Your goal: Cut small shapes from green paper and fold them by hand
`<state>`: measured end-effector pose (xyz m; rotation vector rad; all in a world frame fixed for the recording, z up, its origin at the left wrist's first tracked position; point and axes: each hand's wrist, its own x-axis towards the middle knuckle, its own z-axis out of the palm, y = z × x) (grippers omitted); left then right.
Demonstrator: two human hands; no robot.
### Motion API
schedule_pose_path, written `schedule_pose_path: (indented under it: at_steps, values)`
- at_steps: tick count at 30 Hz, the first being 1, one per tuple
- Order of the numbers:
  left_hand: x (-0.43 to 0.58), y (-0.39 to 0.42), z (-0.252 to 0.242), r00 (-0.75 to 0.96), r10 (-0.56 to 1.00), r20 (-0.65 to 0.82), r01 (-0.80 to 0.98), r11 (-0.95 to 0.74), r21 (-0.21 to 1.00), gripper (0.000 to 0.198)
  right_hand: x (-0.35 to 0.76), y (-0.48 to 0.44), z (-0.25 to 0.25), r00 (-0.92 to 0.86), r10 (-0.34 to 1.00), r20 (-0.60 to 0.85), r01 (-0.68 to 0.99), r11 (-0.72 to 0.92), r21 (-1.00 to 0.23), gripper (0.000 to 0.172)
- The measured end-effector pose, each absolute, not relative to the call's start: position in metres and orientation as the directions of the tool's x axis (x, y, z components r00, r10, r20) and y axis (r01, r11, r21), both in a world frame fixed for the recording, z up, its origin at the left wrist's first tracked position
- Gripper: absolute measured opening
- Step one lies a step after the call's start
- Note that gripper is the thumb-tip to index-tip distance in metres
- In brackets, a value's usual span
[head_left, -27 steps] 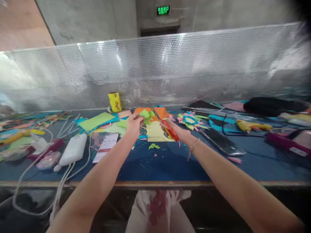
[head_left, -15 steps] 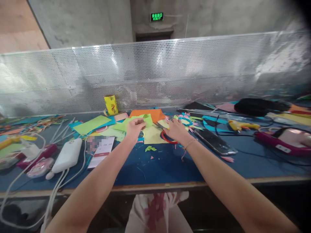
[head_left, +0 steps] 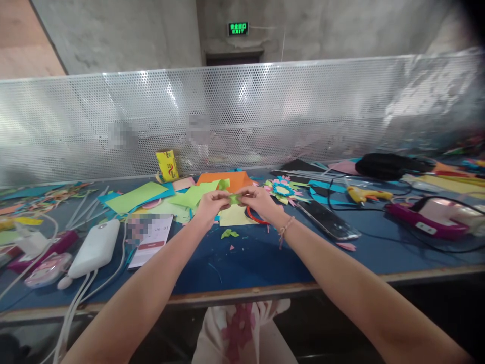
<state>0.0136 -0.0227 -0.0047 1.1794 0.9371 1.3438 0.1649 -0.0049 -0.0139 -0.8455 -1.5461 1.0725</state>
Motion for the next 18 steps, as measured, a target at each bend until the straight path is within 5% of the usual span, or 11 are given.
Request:
schedule_pose_path:
  at_steps: [9, 18]
  values:
    - [0.013, -0.024, -0.001, 0.117, 0.984, 0.138, -0.331, -0.092, 0.939, 0.007, 0.163, -0.01, -0.01, -0.207, 0.923, 0.323, -0.125, 0.303, -0.945, 0.011]
    - [0.012, -0.014, -0.012, 0.057, 0.963, 0.263, -0.173, -0.249, 0.953, 0.023, 0.162, -0.015, -0.005, -0.159, 0.881, 0.446, 0.11, 0.465, -0.879, 0.015]
